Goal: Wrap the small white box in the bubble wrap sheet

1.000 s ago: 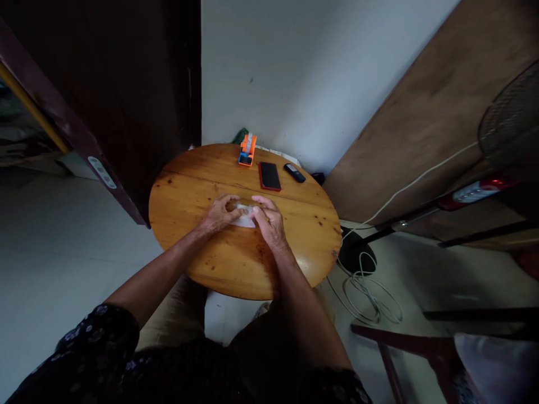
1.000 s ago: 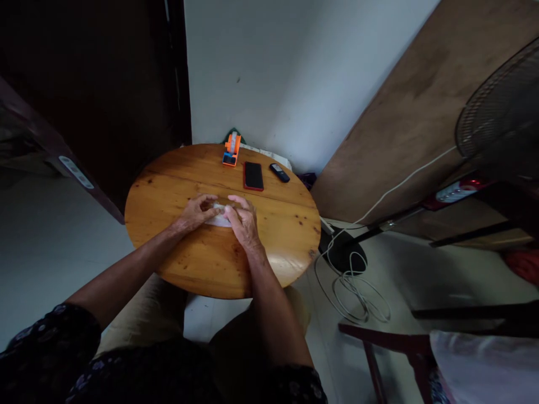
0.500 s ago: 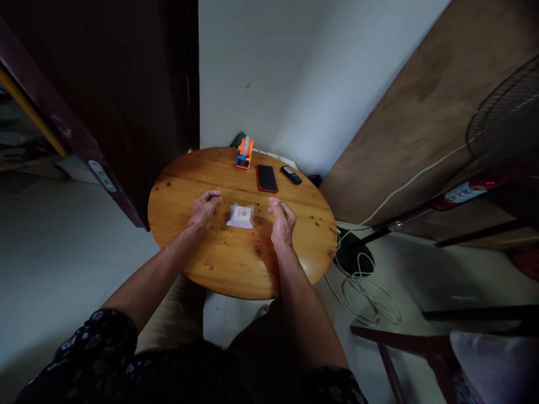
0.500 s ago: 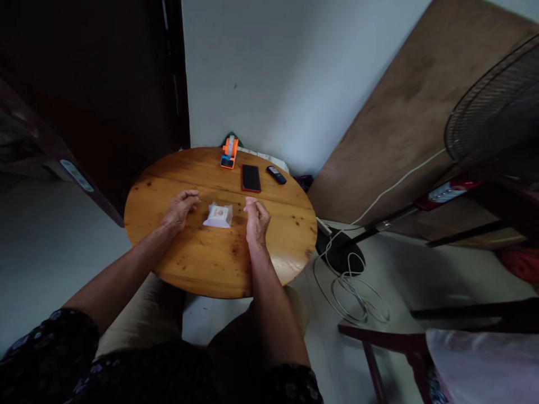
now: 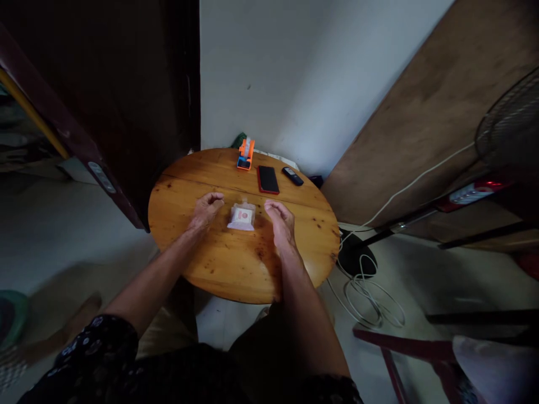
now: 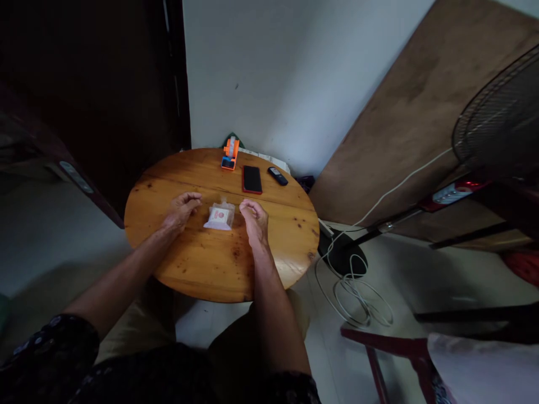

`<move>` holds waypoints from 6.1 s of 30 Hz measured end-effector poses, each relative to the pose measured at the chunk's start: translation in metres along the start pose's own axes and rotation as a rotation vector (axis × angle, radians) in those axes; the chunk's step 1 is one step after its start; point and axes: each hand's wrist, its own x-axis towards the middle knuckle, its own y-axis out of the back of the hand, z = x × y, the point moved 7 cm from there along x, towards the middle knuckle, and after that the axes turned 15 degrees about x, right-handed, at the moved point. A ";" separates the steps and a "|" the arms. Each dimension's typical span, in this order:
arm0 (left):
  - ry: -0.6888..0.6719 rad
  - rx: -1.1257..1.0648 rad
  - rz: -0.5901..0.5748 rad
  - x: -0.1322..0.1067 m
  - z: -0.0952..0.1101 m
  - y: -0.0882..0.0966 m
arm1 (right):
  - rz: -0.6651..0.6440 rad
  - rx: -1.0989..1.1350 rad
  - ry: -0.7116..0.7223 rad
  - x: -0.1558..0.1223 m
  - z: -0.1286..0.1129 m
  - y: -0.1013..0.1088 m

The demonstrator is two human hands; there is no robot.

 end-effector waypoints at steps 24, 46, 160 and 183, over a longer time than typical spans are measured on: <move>-0.225 0.326 -0.191 -0.028 0.027 -0.027 | -0.215 -0.812 -0.240 0.062 0.031 -0.060; -0.236 0.325 -0.237 -0.021 0.017 -0.030 | -0.361 -0.758 0.454 -0.035 -0.028 -0.050; -0.436 0.375 -0.198 -0.023 0.024 -0.027 | -0.091 -0.513 0.125 0.112 -0.004 -0.045; -0.432 0.419 -0.162 -0.019 0.022 -0.023 | -0.185 -0.485 0.002 0.000 -0.021 -0.027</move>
